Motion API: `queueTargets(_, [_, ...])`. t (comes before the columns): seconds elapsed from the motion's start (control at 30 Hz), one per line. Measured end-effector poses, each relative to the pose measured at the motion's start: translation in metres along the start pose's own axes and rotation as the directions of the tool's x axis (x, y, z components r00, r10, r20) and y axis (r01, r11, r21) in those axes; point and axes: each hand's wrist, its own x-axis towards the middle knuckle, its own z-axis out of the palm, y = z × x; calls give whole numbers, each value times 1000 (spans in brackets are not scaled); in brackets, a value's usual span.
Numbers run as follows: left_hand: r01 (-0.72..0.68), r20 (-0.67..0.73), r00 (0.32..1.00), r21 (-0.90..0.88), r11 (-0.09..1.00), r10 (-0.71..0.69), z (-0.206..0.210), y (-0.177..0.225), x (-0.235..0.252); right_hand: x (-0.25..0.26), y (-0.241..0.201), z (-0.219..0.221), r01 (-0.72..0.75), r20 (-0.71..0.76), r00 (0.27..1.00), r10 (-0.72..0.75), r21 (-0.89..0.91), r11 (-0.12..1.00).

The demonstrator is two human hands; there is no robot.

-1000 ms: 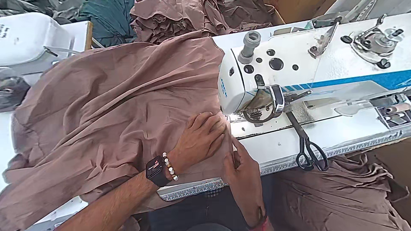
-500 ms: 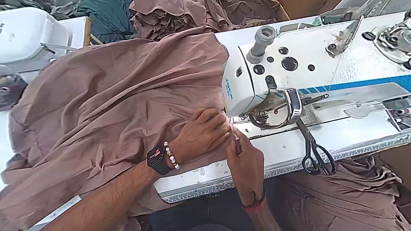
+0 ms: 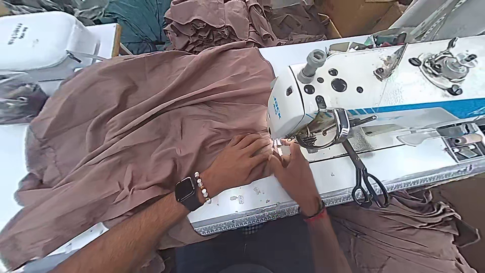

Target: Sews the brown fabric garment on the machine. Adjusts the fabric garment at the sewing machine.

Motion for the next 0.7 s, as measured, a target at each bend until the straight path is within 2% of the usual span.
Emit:
queueTargets(0.07, [-44,18,999,8,999,44,-1,-5,5,3,6,-17,36,-11,999,-38,-121,992])
queueTargets(0.17, [-58,39,998,56,997,55,-2,-5,1,-9,-2,-34,-124,-140,988,71,-422,898])
queueTargets(0.23, [-103,4,995,98,990,103,-2,-5,2,-19,1,-42,-204,-262,962,75,-508,837])
queueTargets(0.3, [-172,-18,984,149,974,176,-3,-1,3,-29,6,-40,-167,-349,937,-3,-455,874])
queueTargets(0.33, [-206,-8,978,166,964,211,-4,2,4,-33,9,-34,-73,-368,926,-84,-394,916])
queueTargets(0.4, [-250,23,968,170,953,250,-7,6,5,-39,15,-13,74,-344,920,-186,-313,947])
queueTargets(0.43, [-256,42,967,163,953,252,-8,7,6,-40,17,0,85,-342,919,-196,-313,946])
queueTargets(0.53, [-264,63,964,138,955,258,-7,11,11,-41,21,20,-18,-448,878,-169,-384,923])
queueTargets(0.7, [-239,-43,969,99,966,244,-11,18,25,-42,24,29,-94,-516,847,-129,-384,919])
